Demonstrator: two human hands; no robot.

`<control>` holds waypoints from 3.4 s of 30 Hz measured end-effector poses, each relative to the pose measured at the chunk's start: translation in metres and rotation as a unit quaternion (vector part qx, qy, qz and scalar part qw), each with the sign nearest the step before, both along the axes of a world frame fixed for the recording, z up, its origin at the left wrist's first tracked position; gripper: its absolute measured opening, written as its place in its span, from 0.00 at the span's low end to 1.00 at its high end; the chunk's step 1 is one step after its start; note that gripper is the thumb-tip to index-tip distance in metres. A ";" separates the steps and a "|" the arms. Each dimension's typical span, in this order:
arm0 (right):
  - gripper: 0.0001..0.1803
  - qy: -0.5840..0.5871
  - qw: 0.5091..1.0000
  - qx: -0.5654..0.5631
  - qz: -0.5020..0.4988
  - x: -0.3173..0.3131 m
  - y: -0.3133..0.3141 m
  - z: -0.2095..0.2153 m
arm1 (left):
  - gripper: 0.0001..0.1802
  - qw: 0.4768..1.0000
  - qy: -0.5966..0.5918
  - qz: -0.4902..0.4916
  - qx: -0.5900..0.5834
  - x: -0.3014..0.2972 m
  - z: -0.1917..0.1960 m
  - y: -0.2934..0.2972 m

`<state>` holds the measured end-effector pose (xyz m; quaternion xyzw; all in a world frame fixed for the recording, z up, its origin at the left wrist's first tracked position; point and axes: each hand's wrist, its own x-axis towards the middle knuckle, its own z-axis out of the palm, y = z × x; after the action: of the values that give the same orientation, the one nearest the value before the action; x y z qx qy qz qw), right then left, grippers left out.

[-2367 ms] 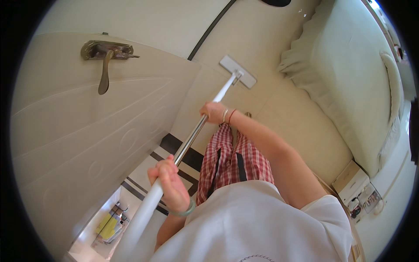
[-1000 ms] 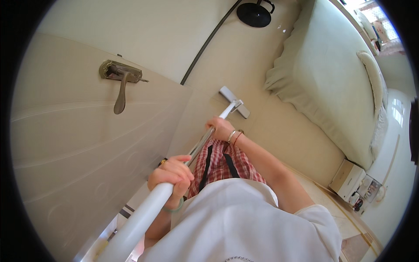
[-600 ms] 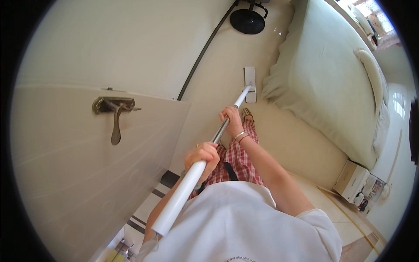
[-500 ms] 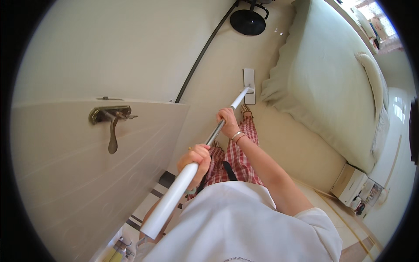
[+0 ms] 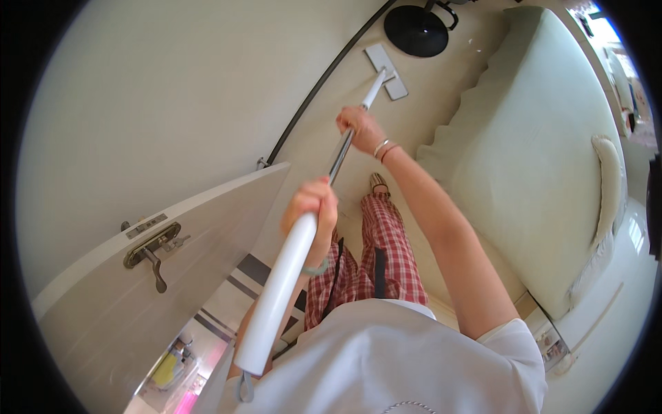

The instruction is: The person mops the floor in a bathroom and a bedroom using a flat mop. They start by wringing the mop in a bucket in the bathroom, then move into the bedroom to clean the tiled floor around a bed, a fan, and a clothes rack.

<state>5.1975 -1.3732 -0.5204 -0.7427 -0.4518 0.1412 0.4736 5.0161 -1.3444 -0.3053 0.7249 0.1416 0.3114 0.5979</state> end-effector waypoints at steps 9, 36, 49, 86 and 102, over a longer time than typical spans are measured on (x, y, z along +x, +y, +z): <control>0.13 0.002 0.997 -0.066 -0.035 0.034 0.008 -0.048 | 0.10 0.994 -0.004 0.103 -0.044 0.022 -0.021 -0.012; 0.06 -0.023 0.946 -0.310 0.089 0.046 -0.045 -0.044 | 0.08 0.979 -0.038 0.122 -0.159 0.007 -0.062 -0.028; 0.02 0.097 0.984 -0.119 0.086 -0.155 -0.047 -0.011 | 0.10 0.967 0.151 0.155 -0.135 -0.134 0.065 -0.013; 0.05 0.107 0.853 -0.206 0.467 -0.280 0.011 0.040 | 0.12 0.893 0.131 0.419 -0.103 -0.225 0.115 -0.048; 0.05 -0.058 0.967 -0.201 0.146 0.008 0.021 -0.073 | 0.08 0.980 -0.048 0.122 -0.153 -0.047 -0.069 0.013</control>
<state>5.2052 -1.3519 -0.5936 -0.7556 -0.5440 0.2537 0.2621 4.9693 -1.3310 -0.3746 0.5865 0.2463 0.3914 0.6649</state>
